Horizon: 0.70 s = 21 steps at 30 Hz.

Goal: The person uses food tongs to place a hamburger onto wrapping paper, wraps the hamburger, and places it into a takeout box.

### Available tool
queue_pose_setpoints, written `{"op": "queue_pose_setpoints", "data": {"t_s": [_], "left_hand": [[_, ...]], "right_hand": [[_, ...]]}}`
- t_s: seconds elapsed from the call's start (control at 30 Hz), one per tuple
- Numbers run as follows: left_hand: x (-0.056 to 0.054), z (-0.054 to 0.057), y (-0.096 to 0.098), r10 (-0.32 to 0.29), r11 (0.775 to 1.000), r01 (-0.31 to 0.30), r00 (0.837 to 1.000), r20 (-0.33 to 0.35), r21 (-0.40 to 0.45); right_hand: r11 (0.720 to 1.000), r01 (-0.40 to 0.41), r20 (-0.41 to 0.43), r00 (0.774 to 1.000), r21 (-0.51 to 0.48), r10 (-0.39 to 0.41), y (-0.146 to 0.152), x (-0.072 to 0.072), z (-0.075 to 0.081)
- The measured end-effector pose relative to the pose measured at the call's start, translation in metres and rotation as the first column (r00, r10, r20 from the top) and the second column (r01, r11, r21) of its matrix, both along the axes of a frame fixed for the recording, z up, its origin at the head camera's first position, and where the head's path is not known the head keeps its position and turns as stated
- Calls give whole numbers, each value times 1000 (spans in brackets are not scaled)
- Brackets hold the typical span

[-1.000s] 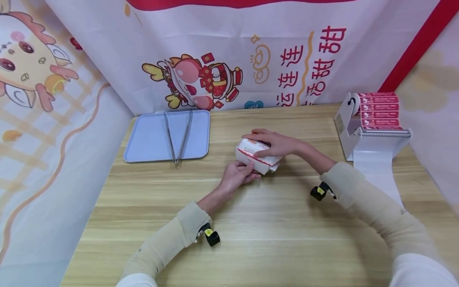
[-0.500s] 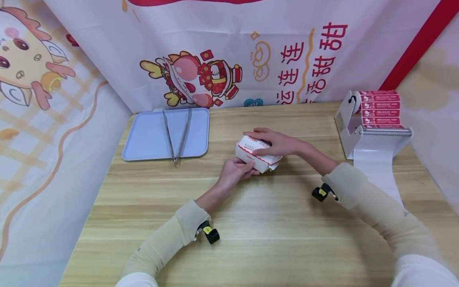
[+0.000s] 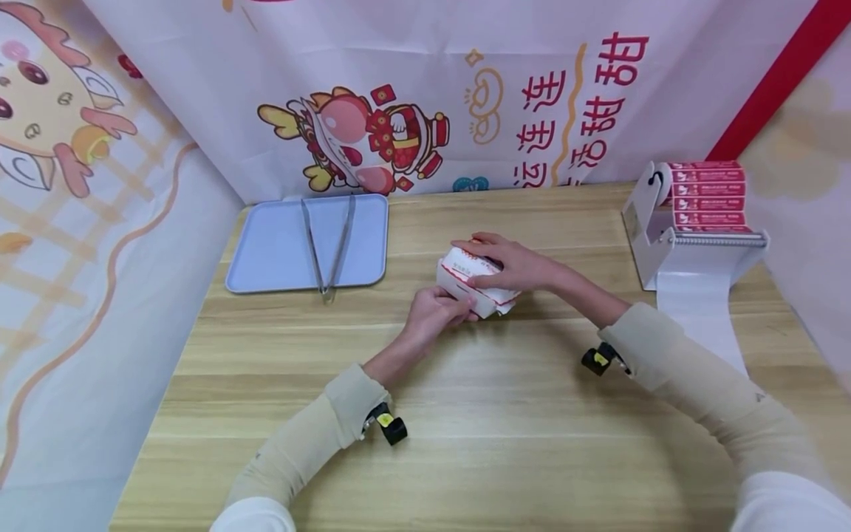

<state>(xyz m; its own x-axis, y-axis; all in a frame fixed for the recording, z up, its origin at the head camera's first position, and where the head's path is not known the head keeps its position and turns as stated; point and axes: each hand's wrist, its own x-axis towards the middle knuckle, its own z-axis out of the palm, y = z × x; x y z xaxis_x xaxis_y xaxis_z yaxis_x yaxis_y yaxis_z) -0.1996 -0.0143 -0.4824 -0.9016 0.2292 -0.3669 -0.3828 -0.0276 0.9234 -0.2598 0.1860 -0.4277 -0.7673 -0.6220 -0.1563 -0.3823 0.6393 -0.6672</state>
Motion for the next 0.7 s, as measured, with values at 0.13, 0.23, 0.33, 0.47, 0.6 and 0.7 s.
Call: {"op": "queue_pose_setpoints", "data": {"t_s": [0.13,0.23,0.33,0.47,0.6,0.7], "left_hand": [[0,3,-1,-4,1000,4,1000,-9,1],[-1,5,-1,-6,1000,6,1000,-22,19],[-1,6,-1,-5,1000,5,1000,-29,20],[-2,7,-1,5,1000,-5,1000,-27,6],[-2,8,-1,3,1000,-3,999,-35,-5],[-3,7,-2,-5,1000,5,1000,-31,-16]], "right_hand": [[999,0,42,999,-34,2,4,-3,1],[997,-4,66,998,-71,8,7,-5,0],[997,-6,63,998,-82,11,7,-5,-1],[998,22,61,998,-57,-18,4,-3,-2],[998,28,53,998,-50,-25,3,-1,-1],[999,12,44,999,-42,-10,2,-1,-2]]}}
